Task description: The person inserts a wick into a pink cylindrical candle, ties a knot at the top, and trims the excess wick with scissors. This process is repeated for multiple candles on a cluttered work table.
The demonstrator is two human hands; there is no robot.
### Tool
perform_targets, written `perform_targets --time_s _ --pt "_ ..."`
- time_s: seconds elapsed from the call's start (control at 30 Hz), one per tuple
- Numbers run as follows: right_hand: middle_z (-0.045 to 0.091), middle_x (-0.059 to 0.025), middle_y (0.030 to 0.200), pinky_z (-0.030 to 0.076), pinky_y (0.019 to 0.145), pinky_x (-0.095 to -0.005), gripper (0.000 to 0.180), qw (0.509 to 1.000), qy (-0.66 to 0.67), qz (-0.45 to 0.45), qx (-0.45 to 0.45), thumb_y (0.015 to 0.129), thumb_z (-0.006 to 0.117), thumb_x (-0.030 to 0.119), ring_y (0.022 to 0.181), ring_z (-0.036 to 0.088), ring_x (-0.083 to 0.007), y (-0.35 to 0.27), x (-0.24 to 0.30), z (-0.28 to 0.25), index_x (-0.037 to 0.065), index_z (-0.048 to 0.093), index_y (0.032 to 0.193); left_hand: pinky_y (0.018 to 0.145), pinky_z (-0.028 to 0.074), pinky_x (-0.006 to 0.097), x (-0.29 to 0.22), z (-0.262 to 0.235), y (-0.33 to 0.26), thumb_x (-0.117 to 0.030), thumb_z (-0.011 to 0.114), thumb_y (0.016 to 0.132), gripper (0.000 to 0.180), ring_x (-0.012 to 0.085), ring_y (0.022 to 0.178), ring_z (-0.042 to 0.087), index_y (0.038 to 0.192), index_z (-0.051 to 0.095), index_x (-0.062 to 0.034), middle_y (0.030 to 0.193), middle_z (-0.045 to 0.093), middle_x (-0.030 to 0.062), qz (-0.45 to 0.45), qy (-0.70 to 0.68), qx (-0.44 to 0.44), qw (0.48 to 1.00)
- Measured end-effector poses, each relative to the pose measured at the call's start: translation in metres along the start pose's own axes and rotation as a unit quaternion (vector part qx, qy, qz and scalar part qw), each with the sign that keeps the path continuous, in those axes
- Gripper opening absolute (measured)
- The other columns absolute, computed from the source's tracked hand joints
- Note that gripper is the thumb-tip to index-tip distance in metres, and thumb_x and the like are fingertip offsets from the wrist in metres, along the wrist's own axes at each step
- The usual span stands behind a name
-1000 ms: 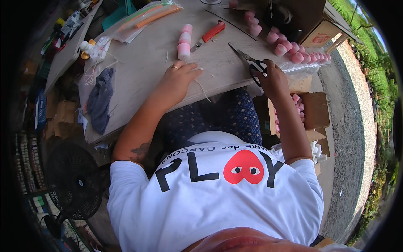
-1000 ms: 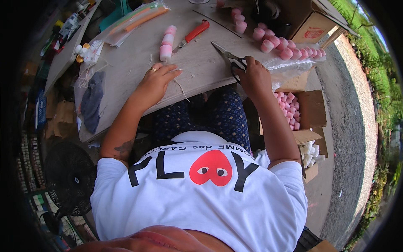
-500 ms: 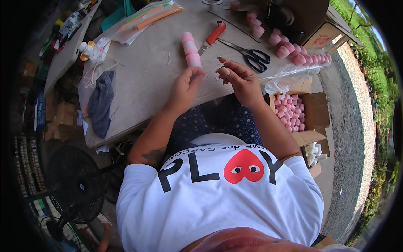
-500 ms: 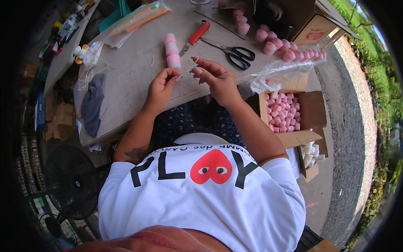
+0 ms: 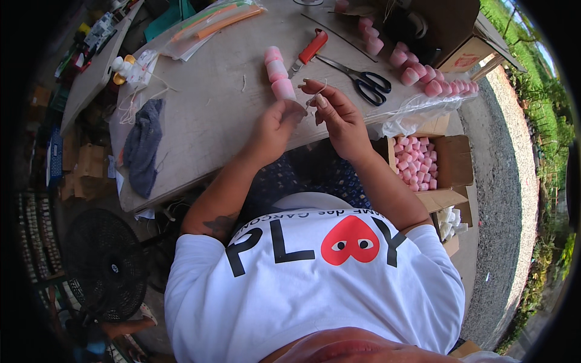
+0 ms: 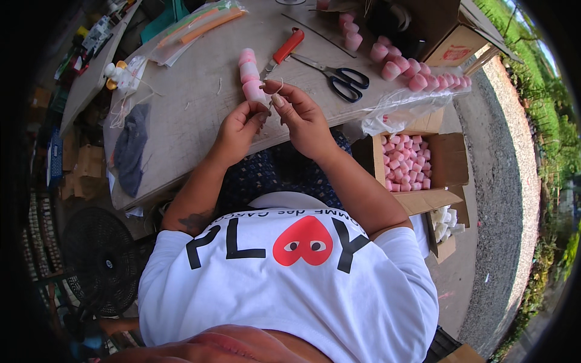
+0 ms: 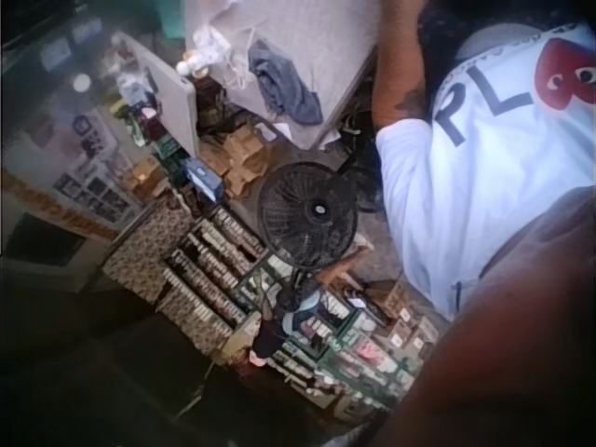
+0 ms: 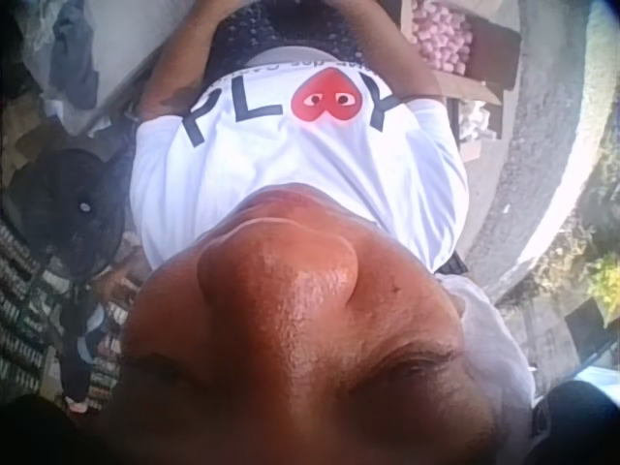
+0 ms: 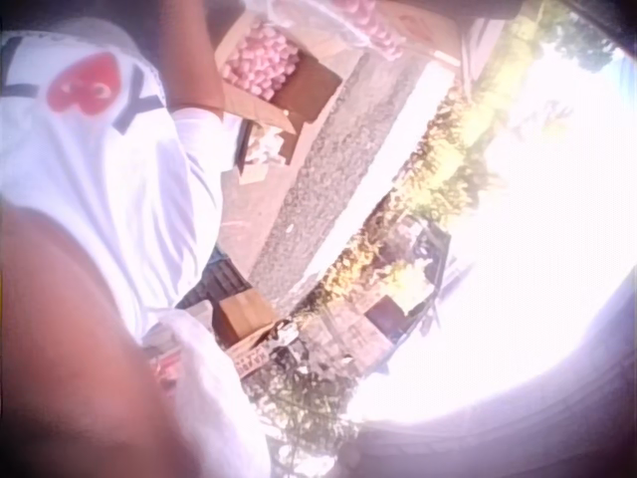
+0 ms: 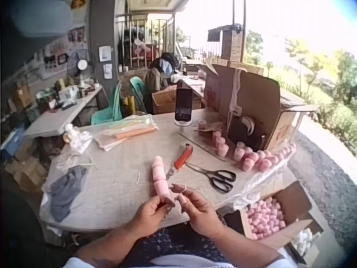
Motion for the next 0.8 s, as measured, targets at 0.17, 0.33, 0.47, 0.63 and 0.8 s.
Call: perform_targets --time_s 0.17,0.33,0.47,0.63,0.8 --pt "0.066 -0.0022 0.092 0.044 0.075 -0.027 0.021 0.998 -0.063 0.001 0.001 0.093 0.058 0.018 0.086 0.054 -0.0109 0.002 -0.004 -0.004 0.001 0.065 0.104 0.08 0.044 0.026 -0.006 -0.006 0.0 -0.01 0.061 0.089 0.017 0.011 0.089 0.052 0.104 0.059 -0.0019 0.103 0.055 0.0053 0.114 0.009 -0.086 0.99" --pt "0.063 -0.0036 0.08 0.043 0.074 -0.0313 0.017 0.877 -0.455 -0.141 0.055 0.084 0.068 0.016 0.079 0.054 -0.0184 -0.007 0.013 -0.001 0.006 0.069 0.097 0.081 0.043 0.023 -0.043 -0.007 -0.003 -0.004 0.063 0.087 0.016 0.0083 0.086 0.051 0.103 0.06 -0.0012 0.095 0.055 0.0021 0.197 0.067 -0.024 0.978" --pt "0.062 -0.0064 0.087 0.045 0.076 -0.0297 0.01 0.866 -0.475 -0.144 0.055 0.086 0.065 0.007 0.083 0.056 -0.0167 -0.013 0.022 0.004 0.001 0.066 0.094 0.072 0.044 0.024 -0.038 -0.001 -0.001 -0.006 0.065 0.086 0.009 0.0105 0.076 0.054 0.093 0.063 -0.0017 0.085 0.057 0.0033 0.227 -0.01 -0.041 0.973" --pt "0.064 -0.0082 0.084 0.043 0.082 -0.0322 0.016 0.958 -0.284 -0.04 0.007 0.085 0.068 0.015 0.085 0.056 -0.0214 -0.012 0.014 -0.011 0.003 0.069 0.095 0.074 0.045 0.025 -0.039 0.001 0.004 -0.004 0.062 0.088 0.006 0.0105 0.078 0.055 0.092 0.063 -0.0004 0.086 0.057 0.0033 0.249 0.031 -0.035 0.967" --pt "0.062 -0.0078 0.092 0.042 0.086 -0.0312 0.015 0.951 -0.303 -0.063 -0.006 0.085 0.067 0.015 0.092 0.054 -0.0217 -0.013 0.02 -0.015 0.006 0.07 0.096 0.071 0.045 0.023 -0.033 0.003 0.008 -0.01 0.057 0.093 0.015 0.0092 0.082 0.055 0.104 0.06 -0.0007 0.097 0.057 0.0037 0.224 0.006 -0.013 0.975"
Point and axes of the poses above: each hand's wrist, its own y-axis towards the middle knuckle, its own z-axis out of the palm, x = y × z, the point moved 6 cm from there along y, towards the middle knuckle
